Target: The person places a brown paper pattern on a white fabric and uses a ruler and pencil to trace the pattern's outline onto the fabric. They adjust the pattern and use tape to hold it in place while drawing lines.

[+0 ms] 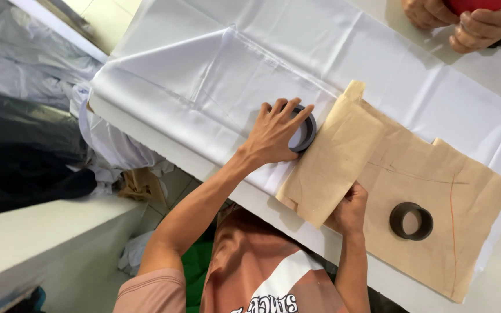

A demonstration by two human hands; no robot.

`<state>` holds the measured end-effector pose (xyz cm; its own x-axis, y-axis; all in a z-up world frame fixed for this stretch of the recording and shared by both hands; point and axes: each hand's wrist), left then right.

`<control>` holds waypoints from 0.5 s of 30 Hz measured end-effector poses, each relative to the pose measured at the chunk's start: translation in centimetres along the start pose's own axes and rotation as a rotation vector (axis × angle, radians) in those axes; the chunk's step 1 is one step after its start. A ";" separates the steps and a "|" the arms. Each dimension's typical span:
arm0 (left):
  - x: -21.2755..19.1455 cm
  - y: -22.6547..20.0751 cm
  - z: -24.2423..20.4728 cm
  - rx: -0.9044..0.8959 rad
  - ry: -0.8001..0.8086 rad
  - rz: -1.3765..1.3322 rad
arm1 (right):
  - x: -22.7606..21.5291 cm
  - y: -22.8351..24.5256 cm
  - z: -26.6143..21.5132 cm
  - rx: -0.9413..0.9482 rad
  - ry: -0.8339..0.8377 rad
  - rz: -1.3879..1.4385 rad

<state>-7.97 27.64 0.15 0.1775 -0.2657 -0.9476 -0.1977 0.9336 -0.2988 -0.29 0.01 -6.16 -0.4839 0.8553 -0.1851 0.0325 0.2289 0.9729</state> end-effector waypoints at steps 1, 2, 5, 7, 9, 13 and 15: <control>0.1 0.3 0.0 0.020 -0.029 -0.012 | 0.0 -0.4 -0.1 -0.001 0.003 -0.015; 0.1 0.6 -0.1 0.039 -0.057 -0.025 | 0.0 -0.9 -0.3 -0.001 0.006 -0.029; 1.4 1.6 0.1 0.131 -0.200 -0.076 | 0.5 0.3 -0.9 -0.033 0.009 -0.069; 0.4 2.6 0.1 0.134 -0.248 -0.109 | 1.7 2.6 -0.9 -0.058 0.004 -0.068; -0.9 3.8 -0.2 0.139 -0.283 -0.151 | 2.2 3.7 -1.0 -0.067 -0.007 -0.069; -4.8 8.0 -1.1 0.046 -0.350 -0.063 | 1.6 3.2 -0.8 -0.097 0.032 -0.088; -6.0 11.1 -1.8 0.013 -0.370 0.015 | 1.7 4.1 -0.8 -0.099 0.045 -0.069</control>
<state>-12.98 39.19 2.30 0.5116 -0.1489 -0.8462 -0.1914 0.9404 -0.2812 -1.65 2.00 -2.37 -0.5212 0.8166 -0.2481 -0.0880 0.2377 0.9673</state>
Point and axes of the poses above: each hand's wrist, its own z-axis towards the middle knuckle, its own x-axis out of the palm, y = z × x, and after that the axes turned 5 degrees about -y, right-handed
